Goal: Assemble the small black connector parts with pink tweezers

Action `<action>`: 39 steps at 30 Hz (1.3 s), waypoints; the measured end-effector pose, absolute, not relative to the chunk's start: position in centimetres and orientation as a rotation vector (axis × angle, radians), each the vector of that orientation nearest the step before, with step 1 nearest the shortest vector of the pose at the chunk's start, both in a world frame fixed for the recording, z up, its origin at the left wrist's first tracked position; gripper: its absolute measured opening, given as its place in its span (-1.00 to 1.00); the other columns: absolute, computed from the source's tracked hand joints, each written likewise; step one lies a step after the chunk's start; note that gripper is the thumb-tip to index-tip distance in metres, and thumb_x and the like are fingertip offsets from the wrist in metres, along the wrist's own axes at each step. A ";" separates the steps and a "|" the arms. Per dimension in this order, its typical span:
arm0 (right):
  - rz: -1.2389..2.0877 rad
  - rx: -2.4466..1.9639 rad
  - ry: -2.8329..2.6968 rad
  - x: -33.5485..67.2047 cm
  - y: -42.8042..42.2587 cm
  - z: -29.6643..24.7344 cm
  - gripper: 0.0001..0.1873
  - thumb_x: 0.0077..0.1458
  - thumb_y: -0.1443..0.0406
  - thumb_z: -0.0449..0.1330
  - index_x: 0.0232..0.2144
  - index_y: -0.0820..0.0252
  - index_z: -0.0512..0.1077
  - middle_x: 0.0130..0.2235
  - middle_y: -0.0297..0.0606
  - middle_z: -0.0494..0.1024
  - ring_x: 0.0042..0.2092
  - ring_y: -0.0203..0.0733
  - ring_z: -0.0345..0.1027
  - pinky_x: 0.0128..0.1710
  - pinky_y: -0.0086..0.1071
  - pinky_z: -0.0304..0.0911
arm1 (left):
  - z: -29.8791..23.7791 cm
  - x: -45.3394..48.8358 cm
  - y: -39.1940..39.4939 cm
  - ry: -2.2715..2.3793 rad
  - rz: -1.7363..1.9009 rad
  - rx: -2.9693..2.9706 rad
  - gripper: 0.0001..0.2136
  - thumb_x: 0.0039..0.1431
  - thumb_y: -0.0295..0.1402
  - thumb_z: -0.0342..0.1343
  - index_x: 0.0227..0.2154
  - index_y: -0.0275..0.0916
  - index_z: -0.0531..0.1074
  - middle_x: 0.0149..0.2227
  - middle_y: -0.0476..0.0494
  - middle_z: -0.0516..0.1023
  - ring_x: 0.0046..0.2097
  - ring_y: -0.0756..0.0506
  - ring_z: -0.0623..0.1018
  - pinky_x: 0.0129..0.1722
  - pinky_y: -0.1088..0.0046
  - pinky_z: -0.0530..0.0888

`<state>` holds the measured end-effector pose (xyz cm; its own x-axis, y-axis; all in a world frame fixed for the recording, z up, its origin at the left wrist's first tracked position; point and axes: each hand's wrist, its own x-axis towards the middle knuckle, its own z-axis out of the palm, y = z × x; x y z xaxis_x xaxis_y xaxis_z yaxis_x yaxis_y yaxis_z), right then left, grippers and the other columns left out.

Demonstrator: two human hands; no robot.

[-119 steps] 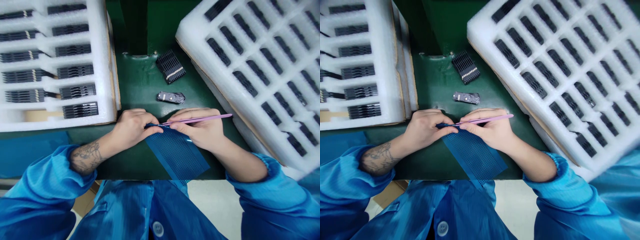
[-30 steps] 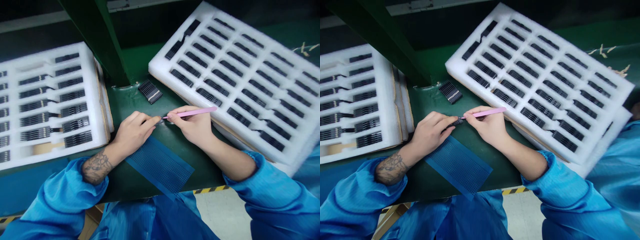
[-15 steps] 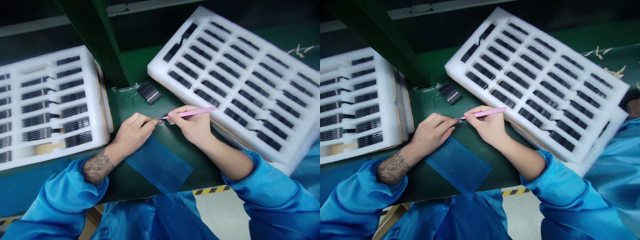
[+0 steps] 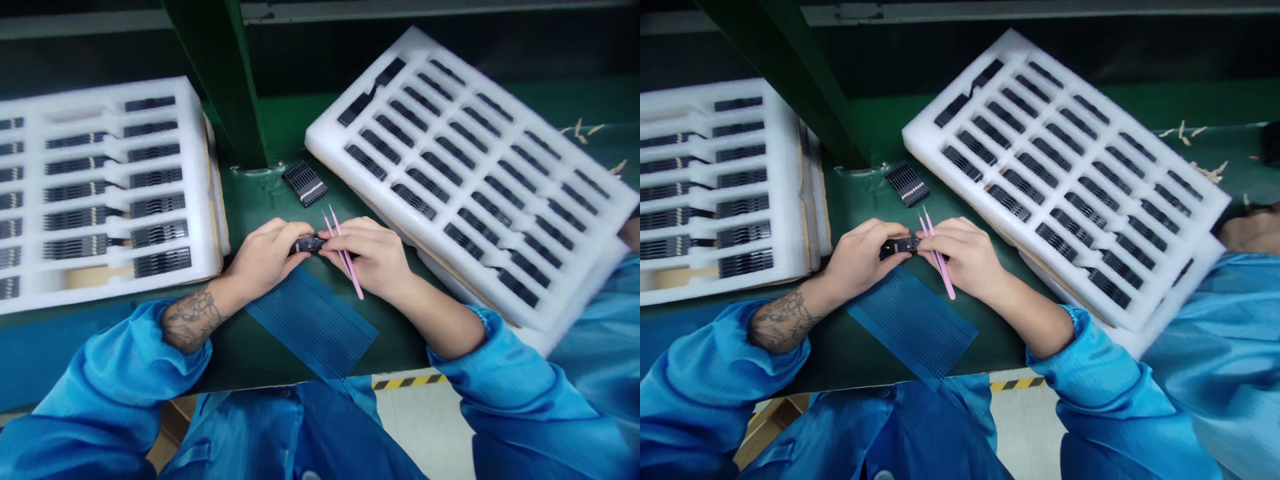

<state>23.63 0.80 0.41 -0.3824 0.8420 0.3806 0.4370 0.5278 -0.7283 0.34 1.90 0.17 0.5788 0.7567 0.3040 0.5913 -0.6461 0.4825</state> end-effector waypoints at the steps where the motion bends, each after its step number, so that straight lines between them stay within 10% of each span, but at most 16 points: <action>1: 0.663 -1.063 -1.990 23.8 0.8 0.5 -0.98 0.15 0.22 0.36 -0.32 -0.04 0.62 -0.17 -0.28 0.71 -0.17 -0.06 0.59 -0.10 -0.11 0.46 | 0.2 0.3 1.9 1.127 0.701 2.461 -0.71 0.25 -0.35 0.25 0.00 -0.20 0.37 -0.15 -0.08 0.55 -0.11 -0.09 0.57 -0.11 0.40 0.52; 12: 0.553 -1.136 -1.874 23.9 0.5 0.8 -0.86 0.20 0.21 0.31 -0.17 -0.04 0.60 -0.04 -0.17 0.67 -0.01 0.07 0.56 0.05 0.03 0.43 | 3.4 -2.3 -4.2 1.197 0.664 2.743 -0.64 0.27 -0.37 0.21 0.08 -0.34 0.34 0.01 -0.35 0.54 0.05 -0.28 0.53 0.05 0.09 0.54; 18: 1.051 -1.029 -1.637 23.6 -1.6 0.9 -0.55 0.25 -0.03 0.19 0.10 -0.04 0.53 -0.12 -0.14 0.67 -0.27 -0.05 0.58 -0.30 -0.13 0.54 | 1.5 -3.6 -5.7 1.317 0.545 2.595 -0.63 0.27 -0.31 0.23 0.07 -0.36 0.41 0.04 -0.38 0.53 0.11 -0.29 0.51 0.13 0.05 0.53; 25: 1.407 -0.973 -1.692 22.2 -1.7 2.3 -0.91 0.09 0.26 0.39 -0.33 0.13 0.65 -0.35 -0.20 0.68 -0.36 -0.14 0.56 -0.36 -0.28 0.49 | 0.5 -3.2 -4.1 1.101 0.797 2.446 -0.76 0.23 -0.29 0.29 -0.10 -0.28 0.52 -0.12 -0.19 0.63 -0.04 -0.16 0.55 -0.02 0.23 0.56; 39: 1.408 -1.164 -1.665 22.7 -1.3 1.9 -0.91 0.04 0.22 0.42 -0.34 0.02 0.63 -0.37 -0.31 0.69 -0.39 -0.13 0.56 -0.40 -0.27 0.48 | 0.4 -3.6 -3.8 1.003 0.633 2.493 -0.69 0.24 -0.10 0.24 -0.10 -0.20 0.59 -0.04 -0.15 0.61 0.03 -0.18 0.49 0.04 0.23 0.50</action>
<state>22.67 -1.31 1.86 -0.3884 0.9195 -0.0604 0.2120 0.0253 -0.9769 -3.60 -3.82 0.37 0.6445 0.7176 0.2641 0.5473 -0.6741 0.4961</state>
